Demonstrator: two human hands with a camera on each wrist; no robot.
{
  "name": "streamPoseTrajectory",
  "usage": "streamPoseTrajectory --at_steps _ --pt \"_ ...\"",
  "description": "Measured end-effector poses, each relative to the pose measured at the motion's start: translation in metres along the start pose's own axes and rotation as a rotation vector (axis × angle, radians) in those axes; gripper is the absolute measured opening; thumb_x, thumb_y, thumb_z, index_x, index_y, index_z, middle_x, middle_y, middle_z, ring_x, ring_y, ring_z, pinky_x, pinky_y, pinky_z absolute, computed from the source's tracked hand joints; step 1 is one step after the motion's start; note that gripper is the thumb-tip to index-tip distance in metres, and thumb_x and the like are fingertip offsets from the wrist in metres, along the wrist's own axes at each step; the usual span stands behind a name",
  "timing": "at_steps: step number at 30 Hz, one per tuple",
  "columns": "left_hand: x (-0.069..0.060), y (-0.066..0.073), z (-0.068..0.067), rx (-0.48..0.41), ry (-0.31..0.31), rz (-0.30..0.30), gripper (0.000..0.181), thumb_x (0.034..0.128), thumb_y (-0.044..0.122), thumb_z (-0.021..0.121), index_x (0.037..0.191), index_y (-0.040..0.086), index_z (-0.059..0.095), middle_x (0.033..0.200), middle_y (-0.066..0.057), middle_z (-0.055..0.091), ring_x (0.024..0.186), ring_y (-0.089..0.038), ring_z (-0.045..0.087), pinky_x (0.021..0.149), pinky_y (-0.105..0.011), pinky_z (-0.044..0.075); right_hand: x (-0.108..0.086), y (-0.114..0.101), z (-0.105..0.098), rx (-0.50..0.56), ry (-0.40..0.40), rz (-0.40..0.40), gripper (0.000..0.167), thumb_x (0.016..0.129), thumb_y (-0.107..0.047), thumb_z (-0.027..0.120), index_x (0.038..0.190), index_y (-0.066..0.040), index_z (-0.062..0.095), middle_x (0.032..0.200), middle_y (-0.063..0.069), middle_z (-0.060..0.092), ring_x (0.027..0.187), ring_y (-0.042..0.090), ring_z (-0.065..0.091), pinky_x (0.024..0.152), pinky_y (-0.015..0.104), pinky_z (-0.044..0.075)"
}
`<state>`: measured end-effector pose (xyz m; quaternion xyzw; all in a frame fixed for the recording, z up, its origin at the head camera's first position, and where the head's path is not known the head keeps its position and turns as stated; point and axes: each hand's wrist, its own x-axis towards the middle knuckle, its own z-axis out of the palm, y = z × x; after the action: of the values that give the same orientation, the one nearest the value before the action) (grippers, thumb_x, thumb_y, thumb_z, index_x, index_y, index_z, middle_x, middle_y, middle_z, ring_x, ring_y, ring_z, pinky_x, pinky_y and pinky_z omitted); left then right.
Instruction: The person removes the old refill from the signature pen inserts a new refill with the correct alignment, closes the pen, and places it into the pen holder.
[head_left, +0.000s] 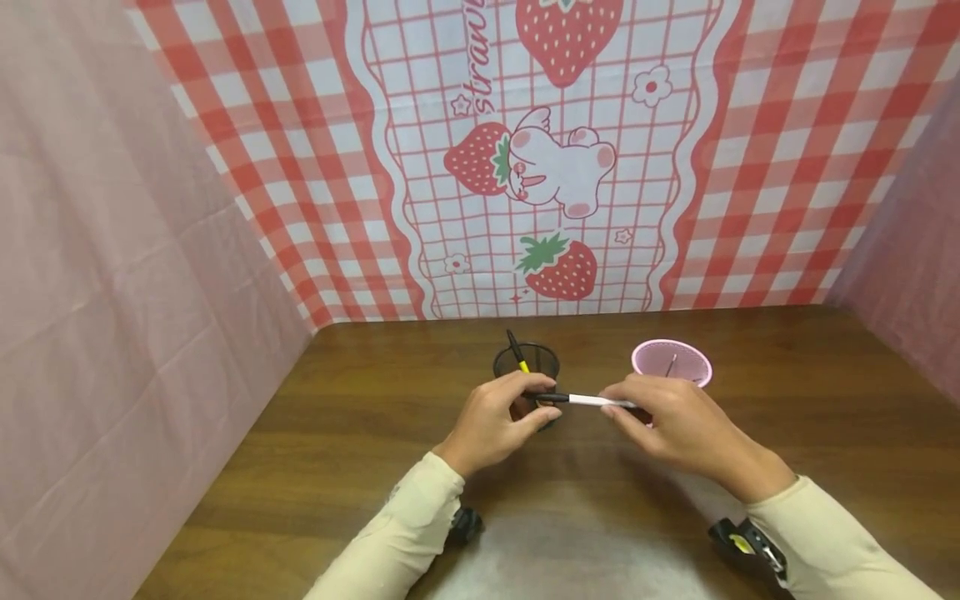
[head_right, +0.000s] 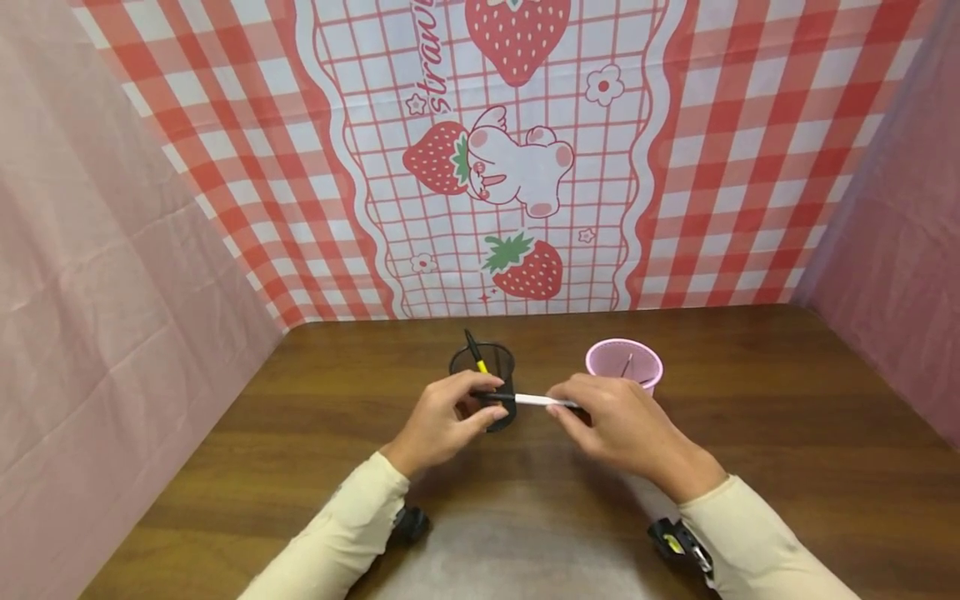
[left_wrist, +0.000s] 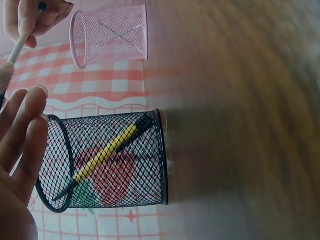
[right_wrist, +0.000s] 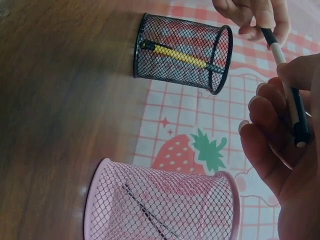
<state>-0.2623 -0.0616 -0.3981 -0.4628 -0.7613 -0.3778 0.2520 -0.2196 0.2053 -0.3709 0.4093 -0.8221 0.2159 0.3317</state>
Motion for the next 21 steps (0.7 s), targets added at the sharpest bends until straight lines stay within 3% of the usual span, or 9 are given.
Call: streamPoseTrajectory --at_steps 10,21 --pt "0.0025 0.0002 0.0014 -0.013 0.037 0.085 0.021 0.0868 0.010 0.080 0.106 0.012 0.072 0.087 0.005 0.062 0.068 0.002 0.052 0.060 -0.012 0.047 -0.0002 -0.0030 0.0000 0.005 -0.002 0.007 0.016 0.082 -0.010 0.076 0.097 -0.014 0.073 0.086 -0.012 0.066 0.072 -0.001 0.056 0.062 0.022 0.048" --pt "0.0017 -0.0024 0.0030 -0.005 0.056 0.102 0.022 0.0850 0.010 0.082 0.105 0.012 0.073 0.086 0.004 0.060 0.068 0.001 0.052 0.060 -0.010 0.046 -0.0006 -0.0024 0.0011 0.001 -0.011 0.011 0.016 0.082 -0.010 0.076 0.096 -0.014 0.072 0.085 -0.013 0.064 0.071 -0.002 0.054 0.063 0.021 0.047"
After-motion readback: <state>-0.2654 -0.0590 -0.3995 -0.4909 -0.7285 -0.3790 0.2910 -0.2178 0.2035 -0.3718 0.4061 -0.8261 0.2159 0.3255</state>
